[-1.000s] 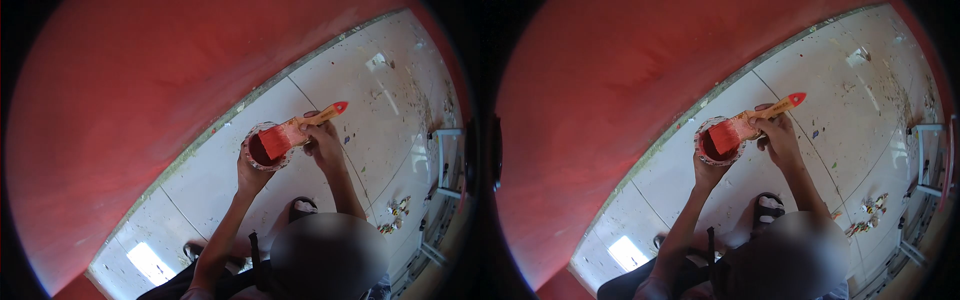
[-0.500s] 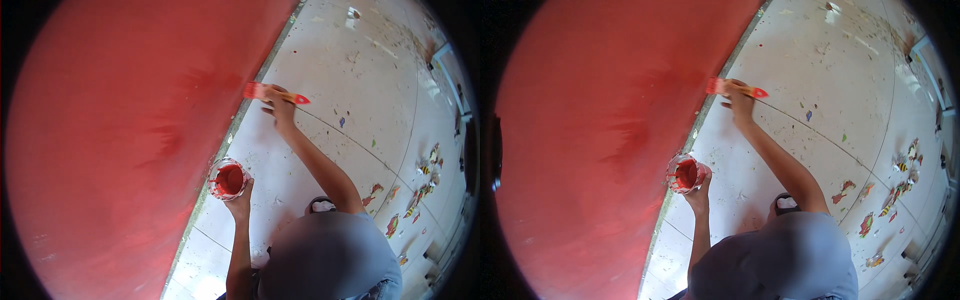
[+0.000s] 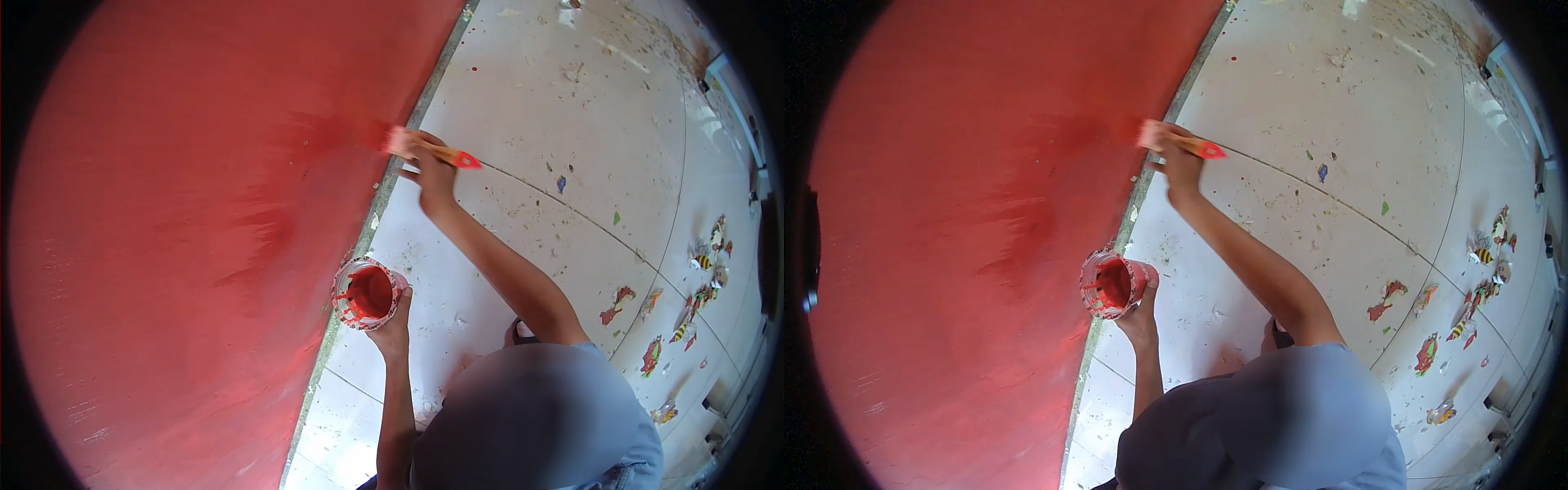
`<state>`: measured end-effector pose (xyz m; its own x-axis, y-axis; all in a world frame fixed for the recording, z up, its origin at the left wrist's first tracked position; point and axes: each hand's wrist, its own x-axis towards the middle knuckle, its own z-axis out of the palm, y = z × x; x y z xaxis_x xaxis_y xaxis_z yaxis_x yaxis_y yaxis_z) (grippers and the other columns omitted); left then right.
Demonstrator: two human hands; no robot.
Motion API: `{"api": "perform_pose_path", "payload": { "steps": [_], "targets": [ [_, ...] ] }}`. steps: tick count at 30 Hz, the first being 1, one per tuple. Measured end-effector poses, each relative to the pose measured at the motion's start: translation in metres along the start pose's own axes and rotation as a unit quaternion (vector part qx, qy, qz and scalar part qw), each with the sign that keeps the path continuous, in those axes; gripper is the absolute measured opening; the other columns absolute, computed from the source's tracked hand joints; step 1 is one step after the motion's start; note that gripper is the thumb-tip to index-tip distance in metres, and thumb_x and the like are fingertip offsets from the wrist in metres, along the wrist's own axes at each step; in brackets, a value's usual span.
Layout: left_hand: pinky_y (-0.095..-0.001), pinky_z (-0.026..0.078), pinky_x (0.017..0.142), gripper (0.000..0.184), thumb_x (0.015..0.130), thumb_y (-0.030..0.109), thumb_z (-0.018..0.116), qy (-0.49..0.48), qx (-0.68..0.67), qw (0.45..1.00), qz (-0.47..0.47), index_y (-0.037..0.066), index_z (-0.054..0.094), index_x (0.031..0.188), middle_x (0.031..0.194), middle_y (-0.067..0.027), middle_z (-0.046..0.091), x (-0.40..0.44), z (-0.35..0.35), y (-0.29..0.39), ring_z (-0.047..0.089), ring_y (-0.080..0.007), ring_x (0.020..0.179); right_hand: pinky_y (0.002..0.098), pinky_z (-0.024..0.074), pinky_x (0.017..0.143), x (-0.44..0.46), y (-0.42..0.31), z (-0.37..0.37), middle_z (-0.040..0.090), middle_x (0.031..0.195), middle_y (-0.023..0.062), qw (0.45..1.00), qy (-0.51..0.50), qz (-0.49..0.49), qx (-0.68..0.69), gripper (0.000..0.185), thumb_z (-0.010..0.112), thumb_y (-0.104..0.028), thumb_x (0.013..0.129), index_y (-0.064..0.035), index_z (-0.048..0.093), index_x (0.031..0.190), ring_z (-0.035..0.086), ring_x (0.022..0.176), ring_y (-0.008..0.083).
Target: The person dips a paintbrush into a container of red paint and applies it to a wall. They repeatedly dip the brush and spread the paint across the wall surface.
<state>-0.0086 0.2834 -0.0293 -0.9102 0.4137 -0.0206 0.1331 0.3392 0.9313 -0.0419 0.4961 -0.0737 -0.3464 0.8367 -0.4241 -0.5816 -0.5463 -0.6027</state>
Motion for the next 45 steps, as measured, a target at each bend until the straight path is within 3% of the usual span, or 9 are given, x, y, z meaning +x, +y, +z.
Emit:
{"api": "perform_pose_path", "payload": {
  "steps": [6,9,16,20,28,31,38,41,45],
  "targets": [
    [-0.0323,0.043,0.09,0.068,0.063,0.006,0.077,0.015,0.024,1.0,0.007,0.0,0.04,0.12,0.116,-0.0113,0.049,0.005,-0.004,-0.004,0.05,-0.0211,0.104,0.0325,0.0535,0.066,-0.032,-0.064,0.039,0.056,0.1,0.0058,0.982,-0.158,-0.04,0.097,0.031,0.061,-0.013,0.078,-0.0094,0.051,0.107,0.058,0.084,0.0155],
    [-0.0323,0.043,0.09,0.069,0.063,0.006,0.077,0.029,0.029,0.999,0.02,0.0,0.039,0.12,0.116,-0.0114,0.049,0.004,-0.005,-0.004,0.05,-0.0209,0.104,0.0321,0.0537,0.064,-0.003,-0.029,-0.01,0.057,0.096,0.0051,0.999,0.009,-0.025,0.03,0.029,0.062,-0.012,0.078,-0.0086,0.053,0.105,0.058,0.084,0.0156],
    [-0.0321,0.043,0.089,0.07,0.064,0.007,0.077,0.013,0.034,0.999,0.019,-0.001,0.037,0.122,0.118,-0.0119,0.047,0.004,-0.004,-0.006,0.049,-0.021,0.105,0.0313,0.0535,0.062,-0.012,-0.012,0.017,0.058,0.096,0.0055,0.995,-0.086,0.001,0.042,0.031,0.062,-0.011,0.078,-0.0079,0.051,0.107,0.059,0.083,0.0162],
    [-0.032,0.043,0.09,0.069,0.065,0.006,0.076,0.034,0.013,0.999,0.011,0.0,0.038,0.122,0.117,-0.0118,0.048,0.003,-0.003,-0.002,0.049,-0.0208,0.105,0.0316,0.0536,0.062,-0.004,-0.007,-0.031,0.058,0.096,0.0053,1.0,-0.002,-0.008,-0.019,0.032,0.061,-0.012,0.078,-0.0081,0.05,0.108,0.059,0.084,0.0161],
    [-0.0358,0.038,0.094,0.068,0.066,0.015,0.077,0.021,0.008,1.0,0.014,0.001,0.04,0.122,0.12,-0.0118,0.046,0.001,-0.004,0.003,0.046,-0.0227,0.109,0.0323,0.0536,0.063,-0.019,0.001,-0.006,0.057,0.097,0.0075,0.998,-0.042,-0.012,0.036,0.03,0.057,-0.01,0.079,-0.0068,0.05,0.108,0.058,0.083,0.0166],
    [-0.0318,0.043,0.09,0.069,0.065,0.006,0.076,0.036,0.028,0.998,0.036,-0.001,0.037,0.122,0.116,-0.0118,0.048,0.004,-0.008,-0.002,0.049,-0.0208,0.105,0.0326,0.0536,0.064,-0.015,0.007,-0.022,0.057,0.098,0.0073,0.999,0.017,-0.034,-0.024,0.029,0.057,-0.01,0.079,-0.0071,0.051,0.107,0.058,0.083,0.0163],
    [-0.0324,0.043,0.09,0.07,0.064,0.005,0.077,0.034,0.015,0.998,0.051,-0.001,0.038,0.122,0.117,-0.0118,0.047,0.009,-0.012,-0.011,0.049,-0.0213,0.105,0.0318,0.0547,0.062,-0.053,-0.033,0.041,0.057,0.099,0.0056,0.981,-0.171,0.001,0.088,0.03,0.06,-0.011,0.08,-0.0087,0.05,0.108,0.058,0.087,0.015],
    [-0.0325,0.042,0.091,0.069,0.064,0.005,0.076,0.042,-0.007,0.999,0.034,-0.001,0.038,0.121,0.117,-0.0118,0.047,0.011,-0.016,-0.014,0.049,-0.0214,0.105,0.033,0.055,0.064,-0.042,-0.019,0.027,0.057,0.101,0.0059,0.984,-0.154,0.015,0.089,0.03,0.06,-0.01,0.081,-0.0086,0.05,0.109,0.057,0.089,0.0151],
    [-0.0327,0.041,0.091,0.068,0.064,0.006,0.076,0.048,-0.019,0.998,0.032,-0.001,0.039,0.121,0.117,-0.0114,0.048,0.013,-0.018,-0.012,0.049,-0.0218,0.105,0.0326,0.0546,0.065,-0.026,0.032,-0.024,0.056,0.099,0.0058,0.997,0.004,0.074,0.003,0.03,0.06,-0.01,0.08,-0.0087,0.048,0.108,0.057,0.09,0.0145]
  ]
}}
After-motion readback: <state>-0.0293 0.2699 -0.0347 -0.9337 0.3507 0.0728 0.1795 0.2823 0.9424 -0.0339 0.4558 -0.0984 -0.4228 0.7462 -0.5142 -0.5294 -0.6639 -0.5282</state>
